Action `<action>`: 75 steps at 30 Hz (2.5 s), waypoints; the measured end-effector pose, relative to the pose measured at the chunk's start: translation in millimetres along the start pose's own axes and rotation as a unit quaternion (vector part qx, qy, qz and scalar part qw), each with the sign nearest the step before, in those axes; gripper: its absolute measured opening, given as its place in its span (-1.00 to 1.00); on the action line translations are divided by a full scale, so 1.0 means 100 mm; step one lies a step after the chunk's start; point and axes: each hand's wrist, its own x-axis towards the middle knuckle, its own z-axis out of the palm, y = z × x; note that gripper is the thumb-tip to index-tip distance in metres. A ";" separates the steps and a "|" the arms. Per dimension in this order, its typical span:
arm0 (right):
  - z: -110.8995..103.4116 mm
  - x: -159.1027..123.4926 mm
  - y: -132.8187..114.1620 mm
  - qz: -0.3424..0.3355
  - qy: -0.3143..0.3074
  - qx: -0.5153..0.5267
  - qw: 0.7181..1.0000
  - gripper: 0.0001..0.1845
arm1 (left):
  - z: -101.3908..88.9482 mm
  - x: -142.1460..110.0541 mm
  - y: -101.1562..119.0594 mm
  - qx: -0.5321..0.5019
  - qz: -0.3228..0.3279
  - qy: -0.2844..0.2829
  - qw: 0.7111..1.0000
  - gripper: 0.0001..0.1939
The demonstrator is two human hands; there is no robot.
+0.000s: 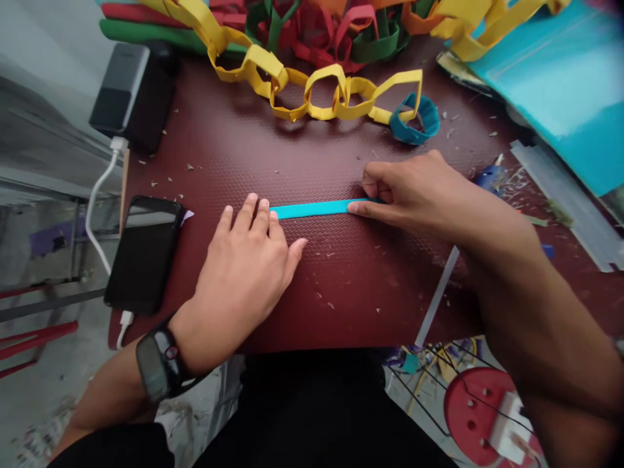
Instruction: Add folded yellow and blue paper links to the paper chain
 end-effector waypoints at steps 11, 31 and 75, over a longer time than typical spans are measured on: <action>-0.17 0.29 -0.61 0.006 -0.023 -0.098 0.995 -0.51 | -0.17 0.07 -0.25 -0.010 0.020 -0.033 0.999 -0.47; -0.27 0.26 -0.54 0.040 -0.072 -0.094 0.992 -0.58 | -0.16 0.14 -0.44 0.003 0.003 0.007 1.000 -0.48; -0.31 0.13 0.67 0.072 0.151 -0.003 0.986 -0.67 | 0.09 0.46 -0.65 -0.254 0.107 0.104 0.956 -0.84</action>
